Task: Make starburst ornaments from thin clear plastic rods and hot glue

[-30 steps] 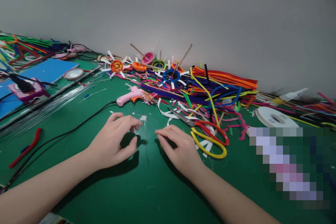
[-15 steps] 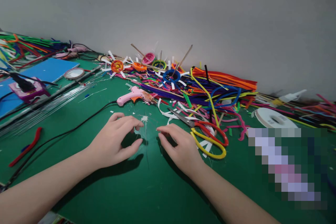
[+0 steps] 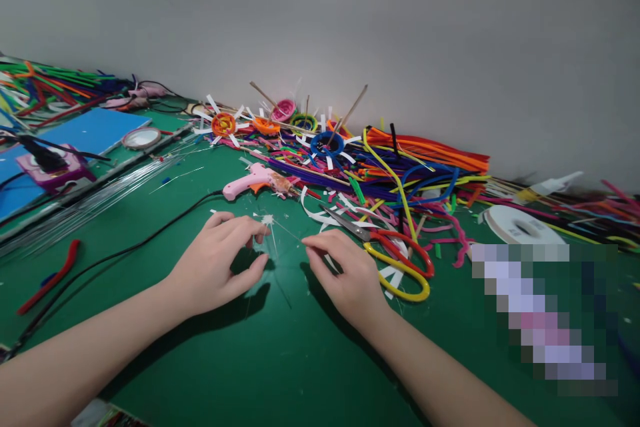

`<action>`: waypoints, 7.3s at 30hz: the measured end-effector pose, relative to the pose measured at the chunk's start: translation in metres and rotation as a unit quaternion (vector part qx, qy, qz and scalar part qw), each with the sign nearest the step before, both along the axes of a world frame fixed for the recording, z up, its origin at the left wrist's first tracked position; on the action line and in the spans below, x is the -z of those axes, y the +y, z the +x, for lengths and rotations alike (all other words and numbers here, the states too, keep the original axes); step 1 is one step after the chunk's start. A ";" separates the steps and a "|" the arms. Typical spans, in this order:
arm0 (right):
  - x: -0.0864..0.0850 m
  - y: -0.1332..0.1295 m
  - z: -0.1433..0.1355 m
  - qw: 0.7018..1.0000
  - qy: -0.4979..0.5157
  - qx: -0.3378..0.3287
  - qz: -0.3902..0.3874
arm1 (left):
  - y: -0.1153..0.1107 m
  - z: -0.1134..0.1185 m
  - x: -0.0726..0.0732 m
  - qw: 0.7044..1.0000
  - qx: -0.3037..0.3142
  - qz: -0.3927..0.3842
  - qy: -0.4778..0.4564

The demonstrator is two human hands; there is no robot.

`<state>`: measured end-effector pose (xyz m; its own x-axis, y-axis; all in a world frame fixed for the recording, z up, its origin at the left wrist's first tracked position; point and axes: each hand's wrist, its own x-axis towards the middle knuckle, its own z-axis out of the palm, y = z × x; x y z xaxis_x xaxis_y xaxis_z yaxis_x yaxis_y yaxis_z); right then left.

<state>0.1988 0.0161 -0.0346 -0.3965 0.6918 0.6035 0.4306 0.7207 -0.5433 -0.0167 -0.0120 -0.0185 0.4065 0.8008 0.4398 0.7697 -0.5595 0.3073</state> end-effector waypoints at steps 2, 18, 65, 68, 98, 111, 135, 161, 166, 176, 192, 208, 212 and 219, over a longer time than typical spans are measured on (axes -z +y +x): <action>0.000 0.000 0.000 1.000 0.001 0.002 0.003 | 0.000 0.000 0.000 1.000 -0.007 0.007 -0.003; 0.001 0.002 0.000 1.000 0.001 0.000 0.011 | 0.004 -0.003 -0.003 0.989 -0.043 0.125 -0.066; -0.003 0.003 0.002 0.999 -0.022 0.003 0.028 | 0.002 -0.005 0.001 0.993 -0.012 0.104 -0.055; -0.003 0.003 0.002 0.999 -0.023 0.006 0.028 | 0.002 -0.004 0.001 0.993 -0.010 0.102 -0.053; -0.003 -0.001 0.005 0.999 -0.035 -0.035 -0.008 | 0.001 -0.003 0.002 0.995 0.040 0.089 -0.027; -0.002 -0.001 0.005 0.997 -0.051 -0.046 -0.022 | 0.000 -0.001 0.001 0.998 0.020 0.062 -0.011; 0.003 0.003 0.008 0.996 0.005 0.066 -0.055 | -0.009 0.010 0.006 0.928 0.042 0.337 0.156; 0.001 -0.002 0.007 0.995 -0.054 0.017 -0.084 | 0.000 0.010 0.009 0.952 0.066 0.296 0.030; 0.001 -0.001 0.006 0.994 -0.062 0.006 -0.085 | 0.000 0.010 0.010 0.953 0.067 0.295 0.032; 0.003 -0.001 0.007 0.994 -0.056 0.004 -0.090 | -0.008 -0.003 0.007 0.939 0.125 0.309 0.082; -0.001 -0.001 0.008 0.998 -0.023 0.034 -0.046 | -0.009 -0.005 -0.001 0.997 -0.067 0.004 -0.048; -0.011 0.031 -0.006 0.996 -0.079 -0.049 0.019 | -0.001 -0.007 -0.005 0.840 0.024 -0.380 -0.385; -0.009 0.036 -0.015 0.992 -0.080 -0.078 0.057 | -0.004 -0.007 -0.005 0.859 0.042 -0.366 -0.355; -0.004 0.038 -0.015 0.989 -0.078 -0.073 0.098 | -0.005 -0.008 -0.004 0.890 0.003 -0.331 -0.313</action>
